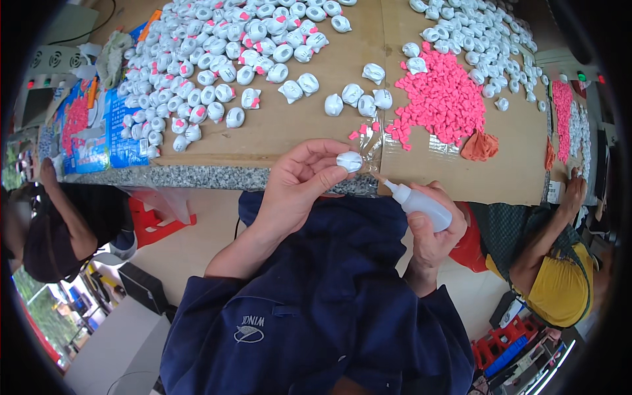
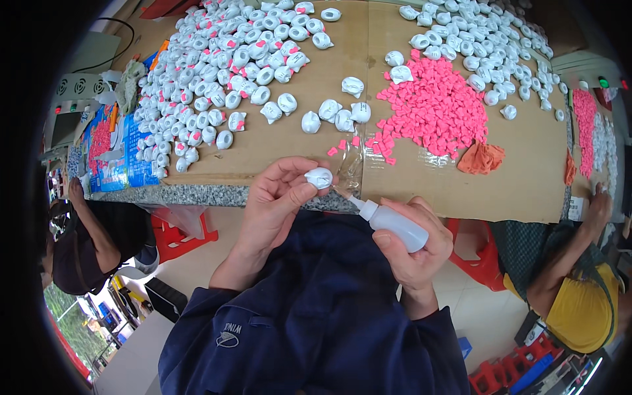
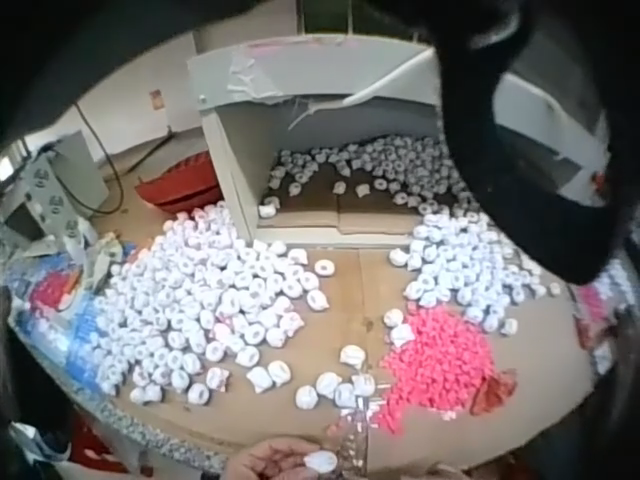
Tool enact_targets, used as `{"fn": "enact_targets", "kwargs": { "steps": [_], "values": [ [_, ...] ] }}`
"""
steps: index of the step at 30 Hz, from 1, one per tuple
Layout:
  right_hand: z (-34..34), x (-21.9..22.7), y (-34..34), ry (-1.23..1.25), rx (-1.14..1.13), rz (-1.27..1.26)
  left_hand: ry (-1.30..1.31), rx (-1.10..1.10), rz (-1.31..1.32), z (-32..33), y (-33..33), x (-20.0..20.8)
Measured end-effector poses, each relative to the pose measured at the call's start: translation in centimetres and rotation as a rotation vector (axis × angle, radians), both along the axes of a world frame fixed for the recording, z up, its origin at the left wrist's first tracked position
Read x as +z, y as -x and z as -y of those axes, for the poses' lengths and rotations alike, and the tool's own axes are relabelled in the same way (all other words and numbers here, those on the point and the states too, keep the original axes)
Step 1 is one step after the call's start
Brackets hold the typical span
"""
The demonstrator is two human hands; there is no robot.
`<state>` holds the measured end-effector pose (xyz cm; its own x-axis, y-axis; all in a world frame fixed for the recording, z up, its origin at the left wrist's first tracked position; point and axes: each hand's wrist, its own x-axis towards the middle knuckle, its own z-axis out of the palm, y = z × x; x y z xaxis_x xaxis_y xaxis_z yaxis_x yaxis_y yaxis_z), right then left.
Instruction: Assembling small plastic toy components by applying glue from a bottle.
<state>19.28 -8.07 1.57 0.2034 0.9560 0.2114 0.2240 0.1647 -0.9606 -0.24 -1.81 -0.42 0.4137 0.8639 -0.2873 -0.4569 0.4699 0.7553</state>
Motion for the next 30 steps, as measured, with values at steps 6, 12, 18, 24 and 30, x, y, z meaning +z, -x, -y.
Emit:
{"fn": "enact_targets", "kwargs": {
  "steps": [6, 12, 18, 24, 30],
  "values": [
    [0.19, -0.13, 0.14, 0.087, -0.003, -0.040, 0.001, -0.008, -0.015, -0.03, 0.01, -0.01],
    [0.13, 0.00, 0.21, 0.115, 0.015, -0.007, 0.016, -0.014, -0.011, -0.01, -0.02, -0.16],
    [0.21, -0.09, 0.16, 0.116, -0.019, -0.029, 0.039, -0.008, 0.027, -0.06, 0.21, -0.17],
    [0.23, 0.04, 0.24, 0.100, -0.010, -0.032, 0.047, 0.003, 0.022, -0.09, 0.20, -0.13],
    [0.06, 0.09, 0.61, 0.101, -0.007, -0.036, 0.058, -0.014, -0.009, -0.05, 0.15, -0.02]
  ]
}}
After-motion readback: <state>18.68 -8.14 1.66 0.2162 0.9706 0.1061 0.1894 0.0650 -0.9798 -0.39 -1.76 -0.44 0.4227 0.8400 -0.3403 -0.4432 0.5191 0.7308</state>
